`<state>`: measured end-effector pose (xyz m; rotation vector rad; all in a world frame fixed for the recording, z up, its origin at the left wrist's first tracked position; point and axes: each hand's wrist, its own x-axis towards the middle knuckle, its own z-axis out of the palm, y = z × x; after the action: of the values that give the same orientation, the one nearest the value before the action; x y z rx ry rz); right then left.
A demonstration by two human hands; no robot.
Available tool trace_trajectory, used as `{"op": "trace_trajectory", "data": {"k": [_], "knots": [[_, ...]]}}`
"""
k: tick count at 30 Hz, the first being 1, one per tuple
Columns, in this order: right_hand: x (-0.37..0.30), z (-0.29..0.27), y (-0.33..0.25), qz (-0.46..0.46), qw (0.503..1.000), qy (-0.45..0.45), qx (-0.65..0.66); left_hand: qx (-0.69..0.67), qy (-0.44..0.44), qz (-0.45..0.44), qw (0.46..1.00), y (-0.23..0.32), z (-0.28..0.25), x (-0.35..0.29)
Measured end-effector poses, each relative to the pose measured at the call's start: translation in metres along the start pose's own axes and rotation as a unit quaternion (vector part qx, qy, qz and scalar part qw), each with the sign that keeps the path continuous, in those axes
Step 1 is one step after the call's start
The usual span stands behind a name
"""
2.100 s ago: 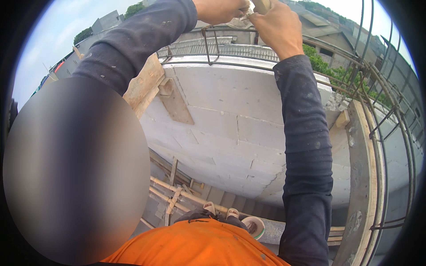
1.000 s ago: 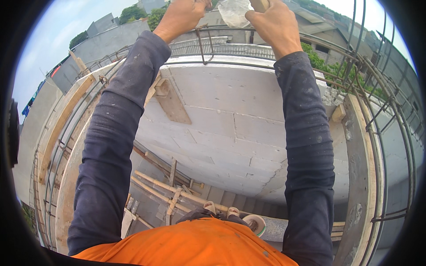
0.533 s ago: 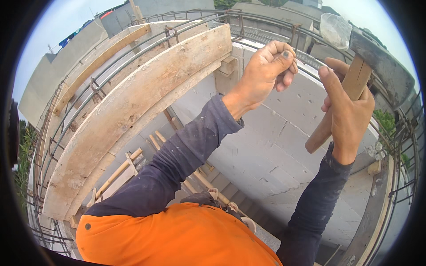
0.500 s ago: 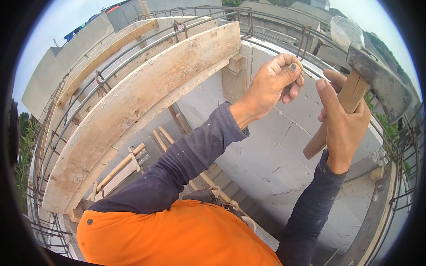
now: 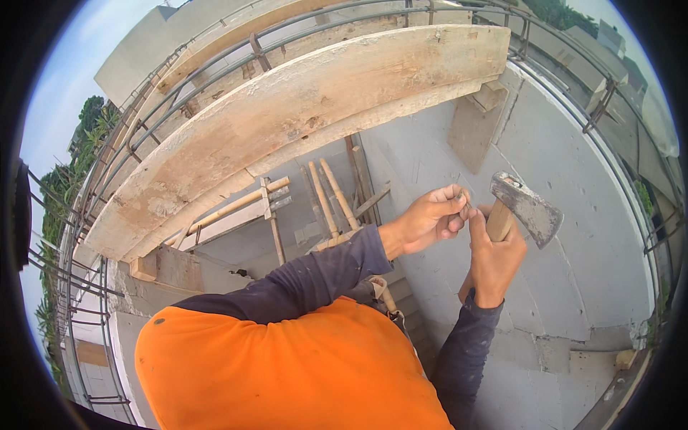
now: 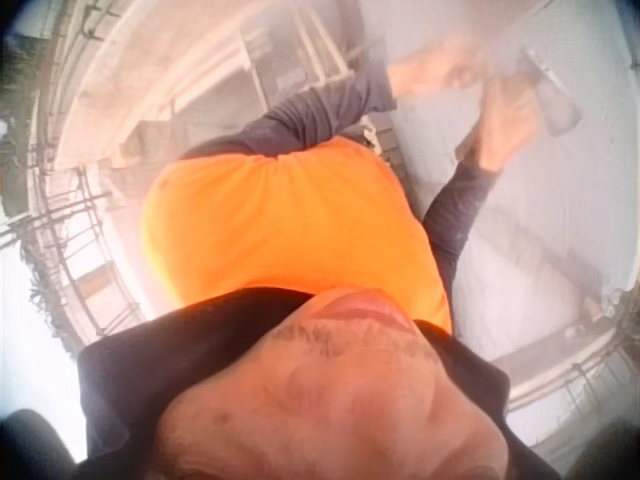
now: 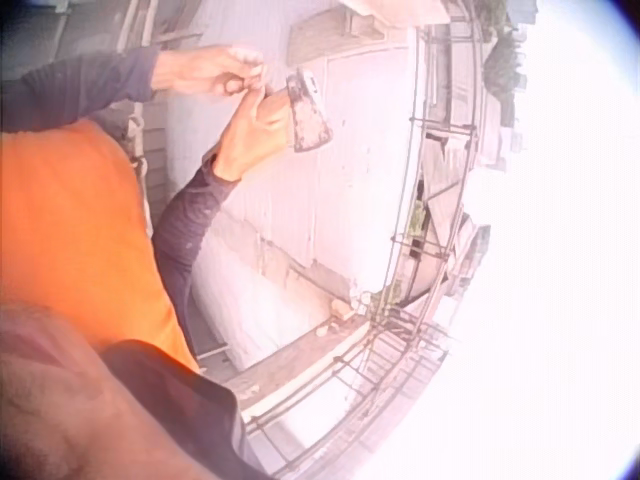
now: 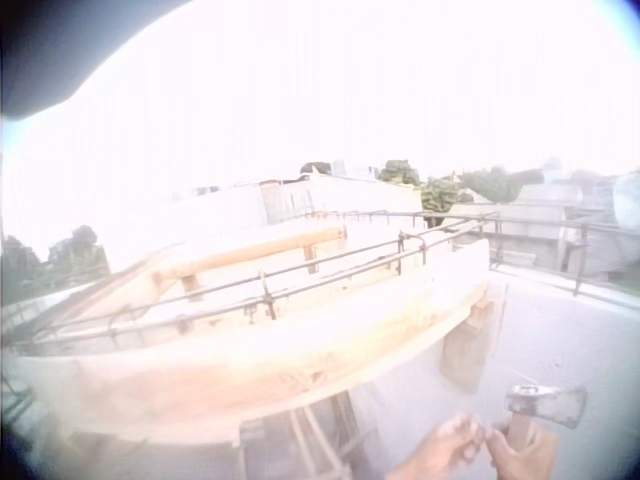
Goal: The person fits a curved wooden board into a concrete wall structure, using a hatchet to trim and hammer it into place and securing it with small nails.
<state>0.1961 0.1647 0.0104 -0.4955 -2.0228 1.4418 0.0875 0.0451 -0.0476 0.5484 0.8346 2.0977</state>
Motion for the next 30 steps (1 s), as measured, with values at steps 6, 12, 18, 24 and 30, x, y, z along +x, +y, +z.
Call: {"op": "trace_trajectory", "data": {"k": [6, 12, 18, 24, 30], "knots": [[-0.015, 0.035, 0.015, 0.025, 0.994, -0.066, 0.080, -0.090, 0.050, 0.013, 0.995, 0.000, -0.020, -0.032], [-0.025, 0.057, 0.017, 0.009, 0.979, -0.078, 0.186, -0.157, -0.003, 0.037, 0.987, 0.002, -0.033, -0.052], [-0.033, 0.068, 0.015, 0.005, 0.972, -0.099, 0.213, -0.149, 0.084, 0.053, 0.984, 0.017, -0.020, -0.075], [-0.036, 0.066, 0.007, 0.007, 0.971, -0.109, 0.213, -0.105, 0.066, 0.055, 0.991, 0.013, -0.052, -0.097], [-0.037, 0.067, -0.001, 0.016, 0.971, -0.106, 0.215, -0.127, 0.126, 0.027, 0.983, 0.020, -0.051, -0.124]]}}
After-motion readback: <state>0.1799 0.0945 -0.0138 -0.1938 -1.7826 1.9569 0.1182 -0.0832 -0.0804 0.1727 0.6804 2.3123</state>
